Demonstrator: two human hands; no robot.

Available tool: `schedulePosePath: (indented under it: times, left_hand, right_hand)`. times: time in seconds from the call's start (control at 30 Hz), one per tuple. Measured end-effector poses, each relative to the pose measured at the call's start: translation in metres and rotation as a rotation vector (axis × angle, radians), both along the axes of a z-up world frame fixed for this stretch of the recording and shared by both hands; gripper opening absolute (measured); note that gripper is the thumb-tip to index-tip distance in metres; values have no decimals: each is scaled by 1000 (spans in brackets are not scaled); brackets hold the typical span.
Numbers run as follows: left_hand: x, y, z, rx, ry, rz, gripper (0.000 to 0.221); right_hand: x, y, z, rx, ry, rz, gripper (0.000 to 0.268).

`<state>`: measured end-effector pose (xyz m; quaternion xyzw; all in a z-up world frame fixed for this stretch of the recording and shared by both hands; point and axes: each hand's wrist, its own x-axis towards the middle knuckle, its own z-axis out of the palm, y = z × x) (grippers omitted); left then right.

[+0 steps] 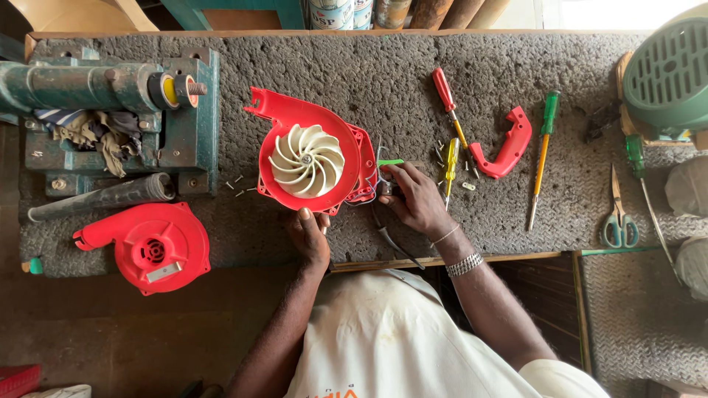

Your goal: The person disassembles a red leaf blower using a screwdriver, removes the housing to access the fan, and manipulates internal wiring and components. The person then reassembles the housing and continues adjusting the electrical connections.

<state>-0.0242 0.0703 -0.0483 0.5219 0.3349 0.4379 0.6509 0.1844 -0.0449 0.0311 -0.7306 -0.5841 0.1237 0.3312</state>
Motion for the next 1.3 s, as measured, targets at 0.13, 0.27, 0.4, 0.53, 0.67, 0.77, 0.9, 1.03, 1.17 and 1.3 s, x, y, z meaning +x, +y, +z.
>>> schedulePosePath:
  times: [0.13, 0.27, 0.4, 0.53, 0.67, 0.77, 0.9, 1.03, 1.17, 1.3]
  left_hand:
    - [-3, 0, -8, -50, -10, -15, 68]
    - [-3, -1, -27, -76, 7, 5, 70]
    - [0, 2, -35, -35, 13, 47, 70]
    - [1, -2, -32, -40, -32, 45, 69]
    - [-1, -1, -21, 3, 36, 46, 70]
    - [-1, 0, -13, 62, 6, 40, 70]
    - [1, -1, -9, 47, -10, 58, 69]
    - [1, -2, -14, 10, -10, 60, 68]
    - [1, -1, -20, -7, -16, 68, 66]
    - [1, -2, -22, 12, -30, 68, 66]
  right_hand:
    - [-4, -2, -4, 13, 21, -38, 51]
    - [-1, -9, -11, 88, 4, -20, 49]
    - [1, -5, -13, 56, 15, -17, 52]
    - [0, -6, -15, 187, -48, 33, 60]
    - [1, -7, -18, 90, -36, 15, 53]
    - [1, -6, -17, 35, -23, -9, 50]
    - [-2, -4, -14, 135, -73, 22, 53]
    - [0, -3, -11, 145, -163, 50, 54]
    - [1, -3, -11, -13, -62, -11, 50]
    - [-1, -3, -11, 141, -40, 23, 55]
